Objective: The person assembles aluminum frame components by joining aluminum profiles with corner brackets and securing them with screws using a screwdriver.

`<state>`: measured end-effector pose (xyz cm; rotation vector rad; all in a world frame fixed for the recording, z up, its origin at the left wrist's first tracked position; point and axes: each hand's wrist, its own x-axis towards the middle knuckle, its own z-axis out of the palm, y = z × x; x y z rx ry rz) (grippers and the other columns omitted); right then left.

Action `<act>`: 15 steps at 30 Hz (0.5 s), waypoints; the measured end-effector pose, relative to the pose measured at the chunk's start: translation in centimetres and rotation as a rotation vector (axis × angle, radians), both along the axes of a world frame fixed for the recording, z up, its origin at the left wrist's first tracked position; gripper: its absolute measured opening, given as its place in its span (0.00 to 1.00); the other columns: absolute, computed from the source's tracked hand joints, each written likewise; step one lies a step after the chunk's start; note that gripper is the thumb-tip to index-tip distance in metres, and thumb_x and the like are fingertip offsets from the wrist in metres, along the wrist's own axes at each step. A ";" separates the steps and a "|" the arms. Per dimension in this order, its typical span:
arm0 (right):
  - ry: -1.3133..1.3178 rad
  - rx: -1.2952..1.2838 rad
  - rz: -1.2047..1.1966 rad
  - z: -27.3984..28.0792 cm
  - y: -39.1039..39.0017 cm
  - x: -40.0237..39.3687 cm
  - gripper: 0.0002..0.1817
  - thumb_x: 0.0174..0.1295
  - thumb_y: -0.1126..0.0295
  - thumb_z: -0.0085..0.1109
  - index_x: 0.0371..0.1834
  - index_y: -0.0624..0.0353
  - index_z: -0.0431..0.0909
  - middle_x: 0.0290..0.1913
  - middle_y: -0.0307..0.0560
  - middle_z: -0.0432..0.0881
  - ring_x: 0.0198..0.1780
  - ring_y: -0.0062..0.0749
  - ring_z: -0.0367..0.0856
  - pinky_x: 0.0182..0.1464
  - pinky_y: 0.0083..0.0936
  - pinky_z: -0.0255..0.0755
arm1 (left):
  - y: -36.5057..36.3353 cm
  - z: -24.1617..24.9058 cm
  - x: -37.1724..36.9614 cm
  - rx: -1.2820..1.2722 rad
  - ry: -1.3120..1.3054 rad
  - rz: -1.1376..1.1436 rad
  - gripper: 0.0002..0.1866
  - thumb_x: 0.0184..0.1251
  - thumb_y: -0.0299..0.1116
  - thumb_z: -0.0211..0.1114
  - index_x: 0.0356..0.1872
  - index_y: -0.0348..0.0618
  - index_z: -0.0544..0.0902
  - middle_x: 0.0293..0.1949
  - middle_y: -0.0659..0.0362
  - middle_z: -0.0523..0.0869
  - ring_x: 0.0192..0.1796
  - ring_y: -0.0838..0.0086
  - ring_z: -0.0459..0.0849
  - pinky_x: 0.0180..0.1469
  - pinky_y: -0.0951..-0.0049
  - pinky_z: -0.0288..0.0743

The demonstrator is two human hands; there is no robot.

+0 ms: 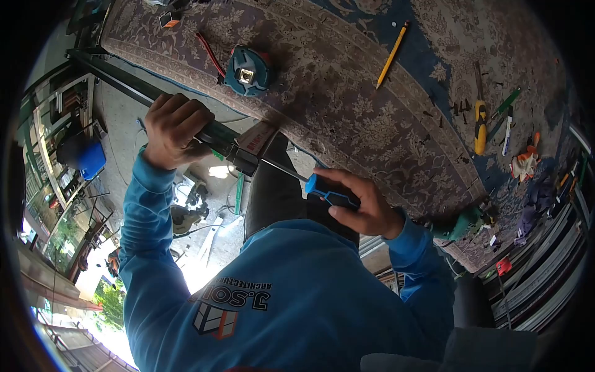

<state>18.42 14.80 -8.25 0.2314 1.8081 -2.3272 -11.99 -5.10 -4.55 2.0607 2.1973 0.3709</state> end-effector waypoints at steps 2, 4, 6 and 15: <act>-0.289 -0.638 0.013 -0.8 1.1 0.2 0.32 0.57 0.72 0.54 0.68 0.63 0.64 0.52 0.55 0.78 0.35 0.32 0.83 0.35 0.24 0.78 | 0.3 0.2 0.0 0.017 -0.015 -0.002 0.21 0.30 0.49 0.68 0.25 0.47 0.77 0.24 0.62 0.76 0.26 0.68 0.75 0.29 0.67 0.64; -0.613 -1.247 0.051 -1.0 1.3 0.2 0.33 0.59 0.70 0.51 0.71 0.58 0.61 0.47 0.52 0.79 0.26 0.18 0.76 0.29 0.15 0.74 | 0.5 0.2 0.1 0.034 -0.026 -0.004 0.19 0.28 0.45 0.68 0.24 0.47 0.77 0.22 0.62 0.76 0.24 0.69 0.76 0.27 0.68 0.63; -0.501 -0.853 0.092 0.0 1.5 -0.1 0.33 0.59 0.72 0.52 0.71 0.59 0.61 0.48 0.52 0.79 0.29 0.22 0.78 0.32 0.18 0.76 | 0.6 0.3 0.3 0.046 -0.015 0.041 0.19 0.26 0.45 0.66 0.23 0.47 0.78 0.23 0.62 0.78 0.24 0.68 0.76 0.28 0.68 0.63; 0.011 -0.041 0.029 0.1 0.5 -0.3 0.32 0.56 0.76 0.53 0.68 0.60 0.64 0.55 0.54 0.78 0.43 0.34 0.84 0.43 0.26 0.80 | 0.2 0.5 0.7 0.005 -0.016 0.105 0.21 0.25 0.47 0.64 0.25 0.46 0.81 0.25 0.62 0.81 0.27 0.67 0.78 0.31 0.68 0.64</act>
